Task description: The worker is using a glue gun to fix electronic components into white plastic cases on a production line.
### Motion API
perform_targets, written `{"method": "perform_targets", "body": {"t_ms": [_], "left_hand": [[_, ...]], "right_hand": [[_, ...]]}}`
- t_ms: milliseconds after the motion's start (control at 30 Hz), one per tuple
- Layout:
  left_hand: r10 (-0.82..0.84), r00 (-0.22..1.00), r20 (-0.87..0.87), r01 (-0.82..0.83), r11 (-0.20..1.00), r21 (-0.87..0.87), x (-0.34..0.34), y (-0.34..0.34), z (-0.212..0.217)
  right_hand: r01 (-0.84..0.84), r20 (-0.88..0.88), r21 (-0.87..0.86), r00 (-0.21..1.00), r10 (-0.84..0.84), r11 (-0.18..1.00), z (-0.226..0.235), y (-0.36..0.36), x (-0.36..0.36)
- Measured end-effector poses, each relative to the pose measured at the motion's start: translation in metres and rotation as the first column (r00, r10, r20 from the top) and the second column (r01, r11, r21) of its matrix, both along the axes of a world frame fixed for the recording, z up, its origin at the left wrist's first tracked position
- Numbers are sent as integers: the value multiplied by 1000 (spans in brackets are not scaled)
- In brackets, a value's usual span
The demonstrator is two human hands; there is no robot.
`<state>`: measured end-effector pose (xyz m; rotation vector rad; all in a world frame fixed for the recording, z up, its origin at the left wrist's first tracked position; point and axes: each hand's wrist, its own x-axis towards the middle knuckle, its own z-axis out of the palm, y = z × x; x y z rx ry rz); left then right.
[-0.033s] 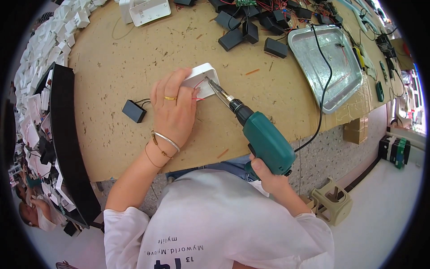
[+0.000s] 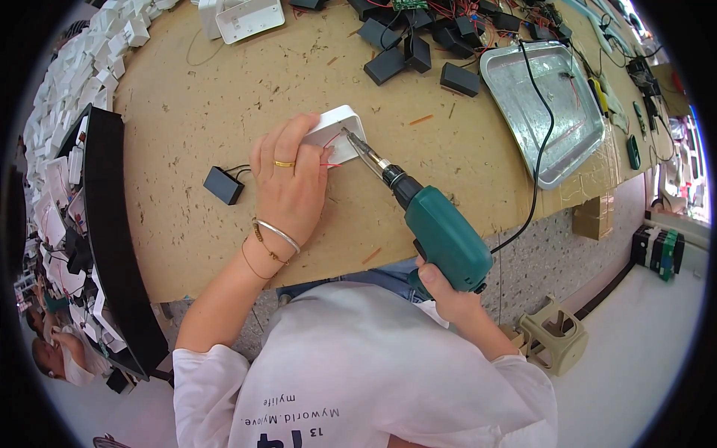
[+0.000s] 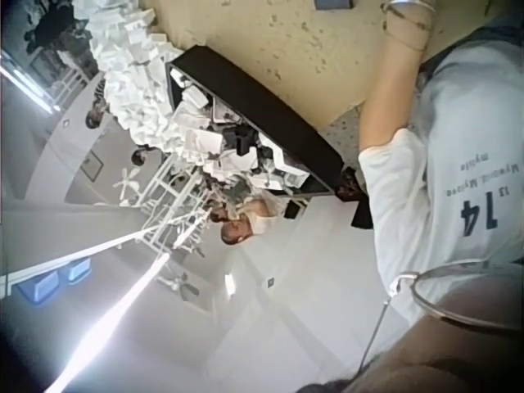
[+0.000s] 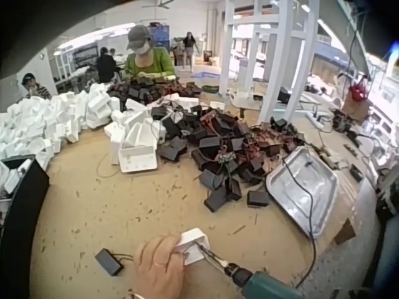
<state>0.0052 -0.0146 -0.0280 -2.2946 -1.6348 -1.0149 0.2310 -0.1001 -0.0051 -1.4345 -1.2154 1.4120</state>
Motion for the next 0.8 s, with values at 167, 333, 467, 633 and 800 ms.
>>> {"method": "perform_targets", "body": {"t_ms": [167, 333, 467, 633, 800], "left_hand": [[1, 1000, -8, -1, 1000, -2, 0, -1, 0], [17, 999, -42, -16, 999, 32, 1, 1, -2], [28, 998, -52, -27, 999, 17, 2, 1, 0], [48, 998, -33, -48, 999, -8, 2, 1, 0], [48, 998, -37, -48, 999, 11, 3, 2, 0]], "right_hand": [[-28, 24, 1, 999, 28, 1000, -1, 0, 1], [-29, 33, -5, 999, 29, 1000, 1, 0, -2], [-27, 24, -3, 999, 27, 1000, 0, 1, -1], [-24, 15, 5, 1000, 24, 1000, 1, 2, -2], [-31, 39, 9, 999, 30, 999, 2, 3, -1]]}}
